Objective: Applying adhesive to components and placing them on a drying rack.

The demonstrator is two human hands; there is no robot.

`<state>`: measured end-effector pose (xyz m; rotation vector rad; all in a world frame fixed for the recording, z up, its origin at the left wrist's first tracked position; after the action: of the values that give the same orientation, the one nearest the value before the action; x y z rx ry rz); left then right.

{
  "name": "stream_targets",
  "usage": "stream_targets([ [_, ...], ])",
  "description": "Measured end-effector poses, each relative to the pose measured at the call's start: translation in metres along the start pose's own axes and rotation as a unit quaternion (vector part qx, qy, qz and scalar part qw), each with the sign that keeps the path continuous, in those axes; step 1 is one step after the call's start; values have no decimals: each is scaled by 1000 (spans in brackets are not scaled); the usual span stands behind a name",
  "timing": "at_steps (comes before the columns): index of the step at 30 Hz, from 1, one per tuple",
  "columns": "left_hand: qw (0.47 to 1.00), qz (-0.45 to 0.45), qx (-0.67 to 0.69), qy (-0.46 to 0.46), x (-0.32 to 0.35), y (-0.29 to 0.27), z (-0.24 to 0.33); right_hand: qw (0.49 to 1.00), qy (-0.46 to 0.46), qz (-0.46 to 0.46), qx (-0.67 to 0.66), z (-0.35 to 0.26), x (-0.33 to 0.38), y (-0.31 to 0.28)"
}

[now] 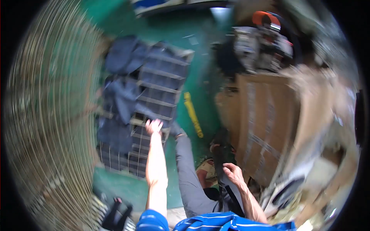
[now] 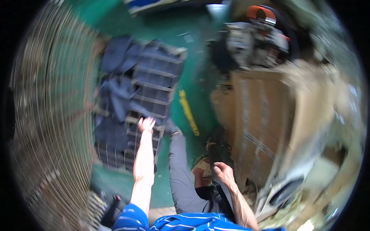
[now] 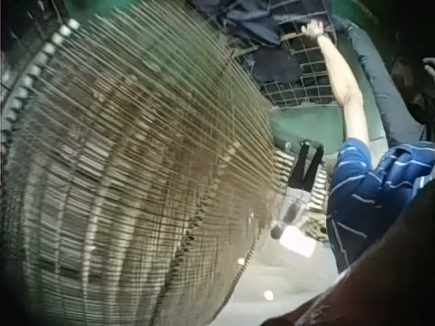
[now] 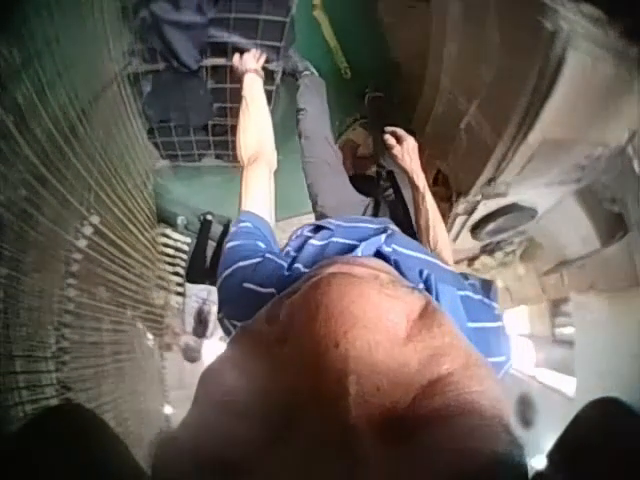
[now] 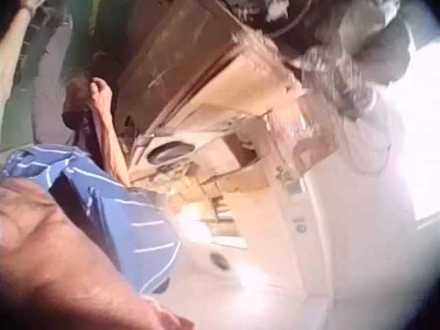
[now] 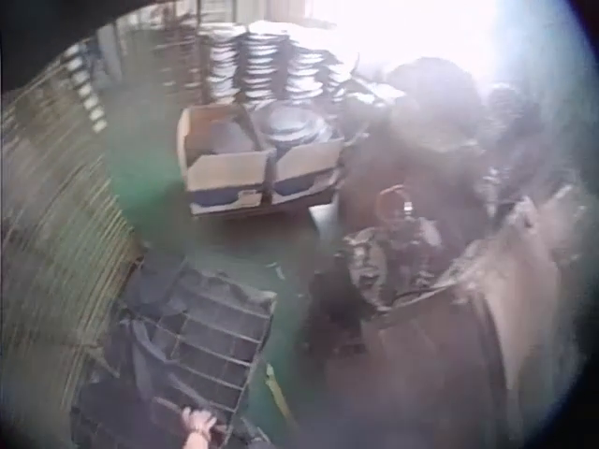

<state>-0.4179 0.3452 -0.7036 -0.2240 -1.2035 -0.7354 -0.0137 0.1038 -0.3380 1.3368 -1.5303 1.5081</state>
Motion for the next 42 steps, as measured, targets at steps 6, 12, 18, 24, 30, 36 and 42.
stream_targets([
  [6, 816, -34, -576, 3, 190, -6, -94, 982, -146, 109, -49, 47, 91, -134],
  [12, 772, -94, -626, -61, 359, 42, -161, 937, -58, 279, -204, 186, 187, -292],
  [18, 734, -188, -653, -2, 456, 115, -194, 790, 108, 532, -286, 360, 260, -378],
  [24, 686, -234, -689, 7, 519, 155, -224, 652, 379, 625, -198, 502, 295, -390],
  [30, 666, -254, -701, 7, 549, 164, -252, 740, 348, 479, -318, 565, 277, -403],
  [36, 618, -326, -715, 38, 580, 196, -281, 784, 368, 478, -148, 593, 315, -523],
  [42, 615, -464, -636, 44, 684, 252, -306, 828, 256, 499, 13, 459, 362, -639],
])
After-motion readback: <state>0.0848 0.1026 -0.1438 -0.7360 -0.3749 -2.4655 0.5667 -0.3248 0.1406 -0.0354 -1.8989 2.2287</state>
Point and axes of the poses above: each hand's wrist, its own x-axis away from the middle knuckle, its own y-axis out of the palm, z = x × y, the point moved 9 cm from there along -x, towards the middle knuckle, and after that the axes turned 8 degrees about y, right-handed, at the moved point
